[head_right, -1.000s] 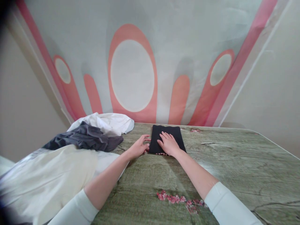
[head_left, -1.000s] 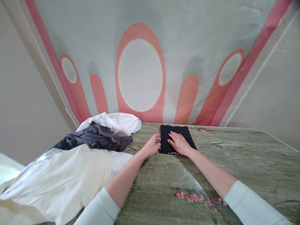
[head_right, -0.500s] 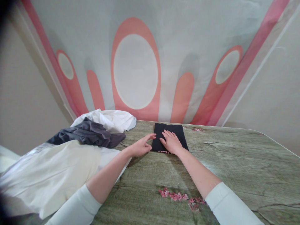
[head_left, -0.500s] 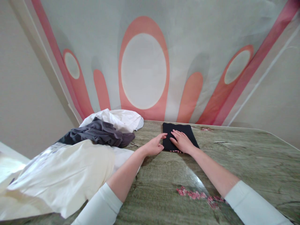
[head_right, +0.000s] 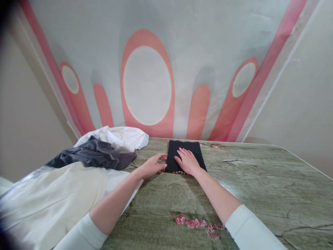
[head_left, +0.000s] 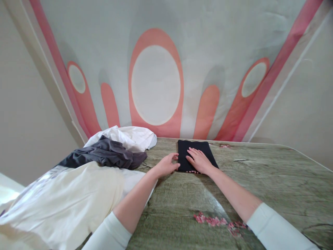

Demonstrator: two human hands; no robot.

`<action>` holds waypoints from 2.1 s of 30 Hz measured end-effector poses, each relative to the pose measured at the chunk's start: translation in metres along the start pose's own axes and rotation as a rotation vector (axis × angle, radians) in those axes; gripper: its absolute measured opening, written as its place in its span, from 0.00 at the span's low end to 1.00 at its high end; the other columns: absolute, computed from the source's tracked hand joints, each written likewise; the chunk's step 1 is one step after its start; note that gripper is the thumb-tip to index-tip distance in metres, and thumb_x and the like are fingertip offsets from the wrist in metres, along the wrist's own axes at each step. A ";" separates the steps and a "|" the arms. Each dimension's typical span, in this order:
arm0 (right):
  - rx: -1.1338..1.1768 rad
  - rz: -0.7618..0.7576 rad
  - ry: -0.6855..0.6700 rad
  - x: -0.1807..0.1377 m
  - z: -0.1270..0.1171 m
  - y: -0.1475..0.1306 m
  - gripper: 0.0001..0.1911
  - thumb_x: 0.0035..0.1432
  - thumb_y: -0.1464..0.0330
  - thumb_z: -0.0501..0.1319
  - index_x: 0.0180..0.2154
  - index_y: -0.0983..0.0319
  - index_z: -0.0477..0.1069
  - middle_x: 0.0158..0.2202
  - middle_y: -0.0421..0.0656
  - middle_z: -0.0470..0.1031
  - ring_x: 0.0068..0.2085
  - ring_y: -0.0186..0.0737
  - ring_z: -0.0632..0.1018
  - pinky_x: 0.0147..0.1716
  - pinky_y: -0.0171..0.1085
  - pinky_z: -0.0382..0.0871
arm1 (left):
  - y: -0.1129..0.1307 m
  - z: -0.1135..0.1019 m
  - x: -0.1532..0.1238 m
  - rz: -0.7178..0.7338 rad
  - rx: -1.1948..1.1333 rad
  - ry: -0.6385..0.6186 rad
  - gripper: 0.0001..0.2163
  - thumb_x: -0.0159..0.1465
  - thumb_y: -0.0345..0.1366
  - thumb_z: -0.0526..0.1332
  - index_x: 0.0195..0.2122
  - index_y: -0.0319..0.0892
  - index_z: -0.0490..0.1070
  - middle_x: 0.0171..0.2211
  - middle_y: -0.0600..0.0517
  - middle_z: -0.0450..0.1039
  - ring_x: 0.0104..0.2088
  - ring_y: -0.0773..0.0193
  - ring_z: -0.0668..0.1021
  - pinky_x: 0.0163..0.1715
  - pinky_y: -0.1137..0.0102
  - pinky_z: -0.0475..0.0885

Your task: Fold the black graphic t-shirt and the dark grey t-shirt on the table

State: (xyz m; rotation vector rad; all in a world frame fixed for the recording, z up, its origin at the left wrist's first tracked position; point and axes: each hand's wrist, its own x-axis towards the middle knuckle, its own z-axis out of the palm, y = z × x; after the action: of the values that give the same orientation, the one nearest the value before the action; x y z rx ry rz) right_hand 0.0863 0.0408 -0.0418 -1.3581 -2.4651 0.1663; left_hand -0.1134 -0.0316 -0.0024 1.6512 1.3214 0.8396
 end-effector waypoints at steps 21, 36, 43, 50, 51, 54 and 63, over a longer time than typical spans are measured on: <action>-0.303 -0.292 -0.067 -0.044 -0.050 -0.080 0.27 0.48 0.79 0.55 0.53 0.76 0.61 0.54 0.61 0.62 0.54 0.51 0.65 0.51 0.45 0.59 | -0.007 0.001 0.011 -0.240 -0.267 0.305 0.20 0.59 0.31 0.57 0.51 0.38 0.54 0.39 0.45 0.66 0.27 0.68 0.76 0.23 0.74 0.71; -0.135 -0.176 0.004 -0.032 -0.027 -0.074 0.20 0.56 0.78 0.46 0.48 0.67 0.67 0.50 0.52 0.69 0.51 0.45 0.70 0.50 0.40 0.60 | 0.009 0.007 0.003 -0.376 -0.504 0.186 0.23 0.57 0.34 0.61 0.51 0.42 0.52 0.37 0.48 0.69 0.24 0.67 0.77 0.23 0.74 0.72; 0.300 -0.118 0.140 -0.056 -0.031 -0.059 0.20 0.58 0.74 0.46 0.51 0.64 0.64 0.48 0.49 0.71 0.49 0.41 0.71 0.50 0.38 0.62 | 0.011 0.004 0.002 -0.410 -0.683 0.124 0.15 0.63 0.33 0.54 0.49 0.40 0.53 0.34 0.48 0.70 0.26 0.65 0.78 0.31 0.66 0.74; 1.018 0.065 0.328 -0.066 -0.064 -0.055 0.20 0.59 0.58 0.52 0.48 0.62 0.64 0.44 0.46 0.73 0.44 0.42 0.74 0.47 0.42 0.65 | 0.012 0.020 0.002 -0.435 -0.916 0.032 0.17 0.58 0.22 0.53 0.49 0.35 0.54 0.40 0.41 0.70 0.36 0.61 0.78 0.39 0.64 0.73; 1.099 0.085 0.332 -0.066 -0.070 -0.055 0.20 0.58 0.57 0.53 0.47 0.62 0.65 0.43 0.46 0.74 0.44 0.42 0.74 0.46 0.42 0.66 | 0.012 0.025 0.002 -0.424 -0.945 0.036 0.19 0.56 0.20 0.56 0.48 0.35 0.55 0.41 0.41 0.70 0.37 0.61 0.77 0.39 0.65 0.73; 1.268 0.108 0.315 -0.065 -0.085 -0.056 0.19 0.56 0.58 0.56 0.46 0.61 0.66 0.42 0.45 0.75 0.44 0.42 0.74 0.46 0.42 0.66 | 0.010 0.032 0.003 -0.294 -0.955 0.140 0.26 0.45 0.18 0.65 0.45 0.38 0.60 0.43 0.45 0.70 0.40 0.62 0.76 0.40 0.68 0.72; 1.559 0.141 0.213 -0.075 -0.125 -0.048 0.16 0.53 0.63 0.60 0.44 0.59 0.67 0.40 0.45 0.76 0.41 0.45 0.76 0.42 0.46 0.70 | 0.023 -0.009 -0.003 0.125 -0.685 0.085 0.24 0.41 0.35 0.72 0.41 0.36 0.70 0.42 0.45 0.73 0.46 0.55 0.73 0.48 0.62 0.66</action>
State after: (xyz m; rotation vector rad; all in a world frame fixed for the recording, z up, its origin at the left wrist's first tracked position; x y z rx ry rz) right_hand 0.1266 -0.0550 0.0713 -0.6759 -1.2472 1.4602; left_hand -0.1126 -0.0349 0.0223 1.1636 0.8438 1.2765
